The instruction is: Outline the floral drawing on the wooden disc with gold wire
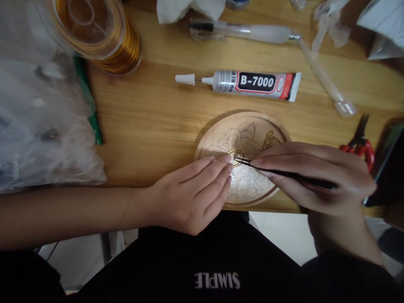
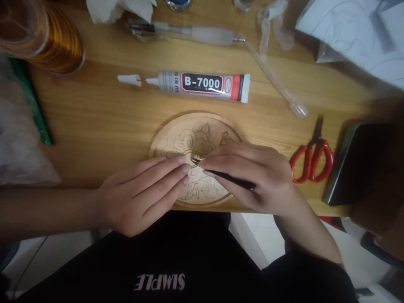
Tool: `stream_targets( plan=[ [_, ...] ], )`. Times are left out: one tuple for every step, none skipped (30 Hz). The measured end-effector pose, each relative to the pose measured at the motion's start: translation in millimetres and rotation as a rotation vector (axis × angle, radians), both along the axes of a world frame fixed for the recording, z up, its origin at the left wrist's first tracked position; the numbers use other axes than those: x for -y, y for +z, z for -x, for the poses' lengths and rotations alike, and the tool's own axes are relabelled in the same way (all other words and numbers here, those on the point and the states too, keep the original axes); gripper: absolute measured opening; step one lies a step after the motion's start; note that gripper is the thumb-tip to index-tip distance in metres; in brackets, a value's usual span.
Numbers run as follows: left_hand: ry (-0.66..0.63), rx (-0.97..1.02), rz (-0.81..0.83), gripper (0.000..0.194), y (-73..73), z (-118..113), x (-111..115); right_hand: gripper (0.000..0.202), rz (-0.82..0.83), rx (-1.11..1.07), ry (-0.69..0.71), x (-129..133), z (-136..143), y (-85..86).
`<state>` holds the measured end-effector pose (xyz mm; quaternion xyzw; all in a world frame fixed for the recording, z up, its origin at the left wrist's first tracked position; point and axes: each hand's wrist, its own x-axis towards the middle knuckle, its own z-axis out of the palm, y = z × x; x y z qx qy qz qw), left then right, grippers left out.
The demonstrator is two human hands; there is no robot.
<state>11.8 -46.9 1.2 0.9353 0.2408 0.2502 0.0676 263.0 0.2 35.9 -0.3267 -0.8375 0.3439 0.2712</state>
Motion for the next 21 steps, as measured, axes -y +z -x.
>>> stream_targets(
  plan=[
    [-0.001,-0.013,-0.016,0.022,0.1,-0.4,-0.3,0.034,-0.001,-0.001,0.011,-0.3,-0.4,0.2],
    [-0.002,-0.02,-0.037,0.022,0.3,-0.7,-0.6,0.036,-0.002,-0.007,0.02,-0.6,-0.8,0.4],
    [-0.003,-0.021,-0.056,0.023,0.4,-1.0,-0.9,0.038,0.001,-0.008,0.022,-0.8,-1.2,0.5],
    [-0.009,-0.02,-0.07,0.023,0.4,-1.2,-1.2,0.038,0.006,-0.011,0.017,-0.9,-1.4,0.6],
    [-0.015,-0.02,-0.074,0.024,0.4,-1.3,-1.3,0.037,0.009,-0.015,0.015,-0.9,-1.6,0.6],
    [-0.02,-0.02,-0.069,0.024,0.4,-1.3,-1.3,0.036,0.017,-0.018,0.005,-0.9,-1.6,0.5],
    [-0.022,-0.021,-0.059,0.024,0.2,-1.1,-1.2,0.035,0.029,-0.019,-0.007,-1.0,-1.7,0.3],
    [-0.021,-0.022,-0.049,0.023,0.0,-0.9,-1.0,0.035,0.037,-0.022,-0.008,-1.1,-1.7,0.1],
    [-0.015,-0.021,-0.043,0.022,-0.3,-0.7,-0.8,0.034,0.043,-0.024,-0.003,-1.4,-1.7,-0.1],
    [-0.01,-0.021,-0.039,0.021,-0.5,-0.5,-0.6,0.034,0.05,-0.027,0.002,-1.9,-1.7,-0.3],
    [-0.007,-0.02,-0.041,0.02,-0.8,-0.3,-0.6,0.034,0.054,-0.029,0.013,-2.4,-1.9,-0.5],
    [-0.007,-0.022,-0.048,0.02,-0.9,-0.1,-0.8,0.034,0.054,-0.03,0.023,-3.1,-2.0,-0.6],
    [-0.009,-0.027,-0.061,0.02,-0.9,0.0,-1.1,0.034,0.054,-0.032,0.024,-3.7,-2.3,-0.7],
    [-0.015,-0.033,-0.074,0.02,-0.7,0.1,-1.5,0.034,0.057,-0.033,0.019,-4.3,-2.6,-0.8],
    [-0.023,-0.041,-0.083,0.02,-0.3,0.0,-2.1,0.035,0.059,-0.037,0.015,-4.8,-2.8,-0.8],
    [-0.029,-0.043,-0.089,0.021,0.1,-0.1,-2.7,0.035,0.061,-0.042,0.017,-5.1,-3.1,-1.0],
    [-0.032,-0.043,-0.091,0.022,0.7,-0.3,-3.2,0.036,0.065,-0.045,0.014,-5.2,-3.3,-1.1],
    [-0.034,-0.045,-0.089,0.022,1.2,-0.5,-3.6,0.036,0.077,-0.047,0.006,-5.0,-3.4,-1.4],
    [-0.034,-0.044,-0.086,0.023,1.6,-0.7,-3.8,0.035,0.092,-0.044,0.0,-4.6,-3.5,-1.8],
    [-0.035,-0.043,-0.085,0.023,1.9,-0.8,-3.8,0.034,0.11,-0.037,-0.018,-4.0,-3.5,-2.3],
    [-0.037,-0.044,-0.09,0.023,2.0,-0.9,-3.8,0.032,0.13,-0.03,-0.044,-3.4,-3.5,-2.9]
  ],
)
